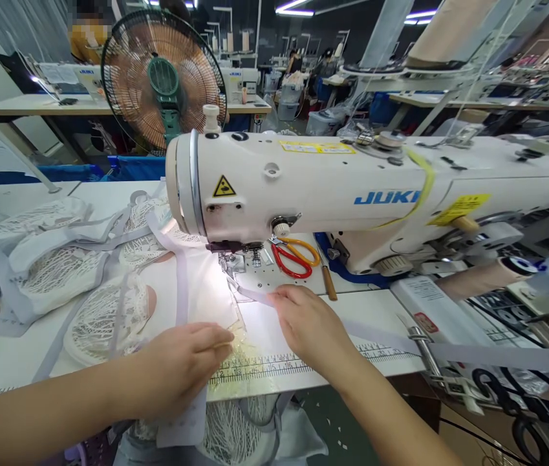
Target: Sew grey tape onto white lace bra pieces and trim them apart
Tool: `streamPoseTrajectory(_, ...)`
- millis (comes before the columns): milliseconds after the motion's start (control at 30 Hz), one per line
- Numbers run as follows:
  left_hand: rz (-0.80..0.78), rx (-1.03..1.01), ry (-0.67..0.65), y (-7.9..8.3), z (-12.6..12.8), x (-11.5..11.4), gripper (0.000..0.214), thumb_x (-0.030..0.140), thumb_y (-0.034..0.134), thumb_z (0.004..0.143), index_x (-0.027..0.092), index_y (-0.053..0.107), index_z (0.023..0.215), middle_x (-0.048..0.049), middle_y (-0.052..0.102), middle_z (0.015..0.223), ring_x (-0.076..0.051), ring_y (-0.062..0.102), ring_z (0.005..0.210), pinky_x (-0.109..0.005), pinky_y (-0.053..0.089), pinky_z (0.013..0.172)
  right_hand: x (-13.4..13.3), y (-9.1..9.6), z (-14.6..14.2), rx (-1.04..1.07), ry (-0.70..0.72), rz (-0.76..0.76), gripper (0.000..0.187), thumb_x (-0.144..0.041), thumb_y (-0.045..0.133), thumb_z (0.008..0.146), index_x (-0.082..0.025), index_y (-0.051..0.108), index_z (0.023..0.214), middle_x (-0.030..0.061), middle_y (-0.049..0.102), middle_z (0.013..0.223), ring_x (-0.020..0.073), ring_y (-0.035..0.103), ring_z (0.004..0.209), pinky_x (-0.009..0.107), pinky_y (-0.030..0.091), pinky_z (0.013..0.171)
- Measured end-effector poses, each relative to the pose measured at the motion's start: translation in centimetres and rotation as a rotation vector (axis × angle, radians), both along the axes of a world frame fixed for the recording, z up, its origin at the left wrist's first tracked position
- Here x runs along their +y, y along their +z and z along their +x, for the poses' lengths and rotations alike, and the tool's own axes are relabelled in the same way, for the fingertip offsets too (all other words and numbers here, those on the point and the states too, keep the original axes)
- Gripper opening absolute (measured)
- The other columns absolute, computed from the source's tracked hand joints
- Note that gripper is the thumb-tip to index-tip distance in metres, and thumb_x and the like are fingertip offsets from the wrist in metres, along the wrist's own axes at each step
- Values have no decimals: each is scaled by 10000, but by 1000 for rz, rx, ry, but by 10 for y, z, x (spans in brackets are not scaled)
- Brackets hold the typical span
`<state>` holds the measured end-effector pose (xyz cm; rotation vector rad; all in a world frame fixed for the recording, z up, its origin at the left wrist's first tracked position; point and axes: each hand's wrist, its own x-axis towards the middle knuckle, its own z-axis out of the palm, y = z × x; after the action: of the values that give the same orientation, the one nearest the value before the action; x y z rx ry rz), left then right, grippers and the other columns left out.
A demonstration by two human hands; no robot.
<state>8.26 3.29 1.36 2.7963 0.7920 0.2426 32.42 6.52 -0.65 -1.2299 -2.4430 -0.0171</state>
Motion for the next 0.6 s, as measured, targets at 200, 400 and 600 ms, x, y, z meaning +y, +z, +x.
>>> streamPoseTrajectory(200, 206, 77, 138, -14, 11, 15, 244, 127, 376, 872, 78, 588, 983, -136, 601, 981, -226, 546, 923, -356, 483, 788, 28, -2, 13, -22, -140, 36, 266, -183, 407, 860, -157, 664, 923, 97, 669, 957, 230, 614, 869, 358, 509, 747)
streamPoseTrajectory(400, 285, 194, 37, -25, 0, 7, 345, 71, 373, 853, 55, 521, 1164, -159, 529, 1215, -256, 507, 1028, -394, 441, 850, 60, 20, 21, -280, -396, -170, 259, -175, 390, 855, -145, 641, 911, 118, 660, 945, 240, 608, 866, 334, 462, 744)
streamPoseTrajectory(600, 274, 195, -3, -18, -10, 10, 387, 61, 337, 872, 69, 489, 1228, -121, 510, 1282, -256, 492, 1071, -408, 412, 891, 95, 22, 7, -445, -504, -358, 196, -167, 450, 808, -120, 605, 918, 153, 640, 917, 241, 616, 774, 293, 400, 590)
